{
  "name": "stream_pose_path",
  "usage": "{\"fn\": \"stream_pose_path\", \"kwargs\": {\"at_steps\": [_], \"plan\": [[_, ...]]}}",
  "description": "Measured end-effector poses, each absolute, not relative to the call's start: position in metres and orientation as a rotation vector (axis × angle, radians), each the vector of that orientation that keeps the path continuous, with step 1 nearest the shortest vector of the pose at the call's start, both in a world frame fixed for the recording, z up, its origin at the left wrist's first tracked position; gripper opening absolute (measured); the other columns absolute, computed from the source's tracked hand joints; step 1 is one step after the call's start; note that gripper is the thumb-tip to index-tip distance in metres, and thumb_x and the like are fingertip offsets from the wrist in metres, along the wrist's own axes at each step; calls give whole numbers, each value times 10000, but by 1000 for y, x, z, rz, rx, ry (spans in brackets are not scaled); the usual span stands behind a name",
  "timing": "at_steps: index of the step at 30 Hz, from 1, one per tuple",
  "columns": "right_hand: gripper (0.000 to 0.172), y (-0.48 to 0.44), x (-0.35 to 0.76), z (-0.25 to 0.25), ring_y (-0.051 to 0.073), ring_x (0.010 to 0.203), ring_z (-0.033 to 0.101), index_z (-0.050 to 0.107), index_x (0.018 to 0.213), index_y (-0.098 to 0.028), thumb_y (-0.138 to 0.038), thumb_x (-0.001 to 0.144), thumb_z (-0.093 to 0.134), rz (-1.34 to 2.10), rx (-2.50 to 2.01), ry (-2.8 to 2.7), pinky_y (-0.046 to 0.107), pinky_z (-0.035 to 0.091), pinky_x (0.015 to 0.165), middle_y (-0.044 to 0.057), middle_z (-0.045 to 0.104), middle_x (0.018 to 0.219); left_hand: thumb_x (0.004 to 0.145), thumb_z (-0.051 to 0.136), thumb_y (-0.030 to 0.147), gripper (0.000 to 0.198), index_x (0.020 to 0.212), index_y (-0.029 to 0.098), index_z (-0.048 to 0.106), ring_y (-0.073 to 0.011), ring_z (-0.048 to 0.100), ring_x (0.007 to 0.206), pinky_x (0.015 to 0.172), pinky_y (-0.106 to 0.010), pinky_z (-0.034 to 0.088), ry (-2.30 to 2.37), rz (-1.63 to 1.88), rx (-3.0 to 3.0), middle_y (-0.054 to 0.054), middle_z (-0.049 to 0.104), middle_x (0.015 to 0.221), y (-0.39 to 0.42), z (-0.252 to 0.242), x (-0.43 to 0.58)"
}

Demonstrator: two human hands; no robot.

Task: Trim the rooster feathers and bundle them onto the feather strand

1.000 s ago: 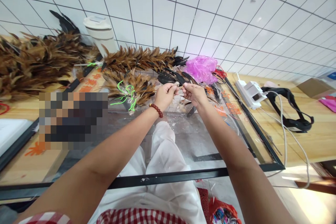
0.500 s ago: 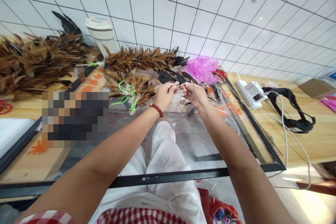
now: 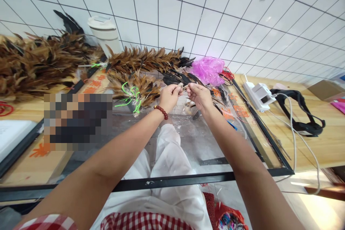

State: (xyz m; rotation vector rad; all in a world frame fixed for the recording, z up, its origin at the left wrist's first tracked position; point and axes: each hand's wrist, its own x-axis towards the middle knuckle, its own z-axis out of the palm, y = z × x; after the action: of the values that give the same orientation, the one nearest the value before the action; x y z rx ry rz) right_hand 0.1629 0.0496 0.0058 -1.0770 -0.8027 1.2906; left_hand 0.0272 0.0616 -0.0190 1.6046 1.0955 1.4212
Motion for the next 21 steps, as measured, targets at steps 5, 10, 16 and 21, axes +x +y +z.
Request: {"fn": "stream_pose_path", "kwargs": {"at_steps": [5,10,16,21], "plan": [[219,51,162,2,50,517,550,660,733,-176,-325,636,787,1271,-1095,-844,162,463,524,-34,635,602,809,497,234,222,633,161,611,-124,559,629,653,-249,435,1065,1404,1603,-10,634,641,60,-18,28],[213,51,173,11,60,544,513,628,667,-199,-362,649,763,1079,-1085,-1122,188,448,559,-41,610,635,794,559,256,200,635,159,632,-129,578,660,678,-250,450,1068,1406,1437,-16,646,657,61,-17,29],[181,40,180,29,120,625,577,660,704,-201,-374,738,701,1034,-962,-1670,269,473,658,-13,607,652,762,648,402,264,692,147,637,-117,573,560,572,-246,465,888,1218,1132,-20,630,619,55,-11,33],[142,39,173,27,112,638,550,649,672,-211,-323,701,733,1044,-1077,-1507,269,465,659,-9,593,736,759,668,341,244,659,129,602,-96,547,485,510,-223,445,760,1118,1038,-20,607,577,48,-6,34]]}}
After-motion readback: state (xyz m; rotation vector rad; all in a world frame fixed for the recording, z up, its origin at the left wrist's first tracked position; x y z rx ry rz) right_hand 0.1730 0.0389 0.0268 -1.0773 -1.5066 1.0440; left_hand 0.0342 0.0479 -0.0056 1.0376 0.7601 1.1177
